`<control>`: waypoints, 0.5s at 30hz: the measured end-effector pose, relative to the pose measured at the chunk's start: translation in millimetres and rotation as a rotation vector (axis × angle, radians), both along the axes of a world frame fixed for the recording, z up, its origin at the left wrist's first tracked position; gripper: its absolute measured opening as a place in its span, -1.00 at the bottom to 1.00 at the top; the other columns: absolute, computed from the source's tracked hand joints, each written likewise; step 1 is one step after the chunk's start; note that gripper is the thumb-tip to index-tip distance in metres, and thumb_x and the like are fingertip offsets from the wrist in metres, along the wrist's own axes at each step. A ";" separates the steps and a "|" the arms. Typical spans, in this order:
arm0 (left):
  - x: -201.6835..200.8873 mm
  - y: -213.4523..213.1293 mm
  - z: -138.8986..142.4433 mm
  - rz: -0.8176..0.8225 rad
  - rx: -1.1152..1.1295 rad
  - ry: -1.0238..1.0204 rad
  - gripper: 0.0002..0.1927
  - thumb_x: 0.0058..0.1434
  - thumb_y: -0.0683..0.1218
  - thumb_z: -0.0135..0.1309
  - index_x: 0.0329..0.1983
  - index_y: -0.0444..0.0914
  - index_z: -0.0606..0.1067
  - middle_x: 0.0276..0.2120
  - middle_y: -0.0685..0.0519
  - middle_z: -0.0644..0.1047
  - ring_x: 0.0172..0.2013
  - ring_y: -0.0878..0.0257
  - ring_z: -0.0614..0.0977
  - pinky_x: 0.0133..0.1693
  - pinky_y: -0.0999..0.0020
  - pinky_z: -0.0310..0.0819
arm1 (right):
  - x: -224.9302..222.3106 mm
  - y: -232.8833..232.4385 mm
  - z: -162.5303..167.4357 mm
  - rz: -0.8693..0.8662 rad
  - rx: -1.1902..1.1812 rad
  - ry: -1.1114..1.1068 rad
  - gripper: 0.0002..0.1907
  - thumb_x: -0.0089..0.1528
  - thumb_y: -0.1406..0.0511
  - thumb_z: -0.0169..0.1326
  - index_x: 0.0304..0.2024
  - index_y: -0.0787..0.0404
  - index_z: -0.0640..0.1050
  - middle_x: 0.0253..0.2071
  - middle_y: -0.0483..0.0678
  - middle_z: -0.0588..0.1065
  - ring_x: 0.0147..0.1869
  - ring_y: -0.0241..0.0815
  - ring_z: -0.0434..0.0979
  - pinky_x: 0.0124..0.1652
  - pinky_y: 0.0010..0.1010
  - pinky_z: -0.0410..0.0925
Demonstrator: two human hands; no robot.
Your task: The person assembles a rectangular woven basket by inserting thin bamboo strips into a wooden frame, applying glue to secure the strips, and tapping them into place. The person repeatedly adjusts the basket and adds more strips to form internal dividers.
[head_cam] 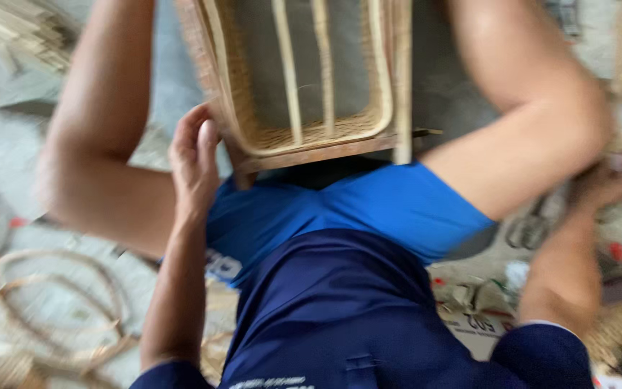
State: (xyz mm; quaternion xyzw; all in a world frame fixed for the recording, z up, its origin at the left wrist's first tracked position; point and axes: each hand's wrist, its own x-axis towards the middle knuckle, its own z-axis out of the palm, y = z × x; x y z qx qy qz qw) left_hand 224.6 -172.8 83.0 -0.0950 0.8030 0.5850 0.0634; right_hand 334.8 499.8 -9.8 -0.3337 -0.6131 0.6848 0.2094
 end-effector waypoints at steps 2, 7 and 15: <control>3.0 4.7 7.9 -0.020 -0.092 -0.122 -0.64 0.51 -0.16 -0.08 0.32 -0.36 0.41 -0.05 0.05 0.55 -0.12 0.34 0.52 -0.04 0.43 0.47 | 1.0 4.6 13.4 0.089 -0.627 0.198 -0.24 0.26 -0.07 -0.25 0.41 0.15 0.38 0.48 0.07 0.31 0.56 0.05 0.29 0.47 -0.12 0.28; 9.1 26.3 37.4 -0.081 0.113 -0.117 -0.73 0.63 -0.19 -0.09 0.28 -0.45 0.36 -0.07 0.03 0.51 -0.06 0.36 0.52 0.07 0.46 0.42 | 25.8 24.4 26.3 -0.238 0.524 -0.354 -0.55 0.41 0.00 0.06 0.13 0.19 0.49 -0.02 0.01 0.46 0.05 0.04 0.42 0.07 -0.08 0.28; 9.5 34.9 44.2 -0.063 0.002 -0.054 -0.64 0.41 -0.18 -0.13 0.23 -0.43 0.27 -0.01 0.03 0.52 -0.01 0.35 0.57 0.06 0.48 0.48 | 72.8 -5.9 17.7 -0.178 1.563 -0.899 -0.53 0.19 0.03 0.28 -0.03 0.21 0.57 -0.10 0.07 0.59 -0.06 0.15 0.61 -0.16 -0.01 0.39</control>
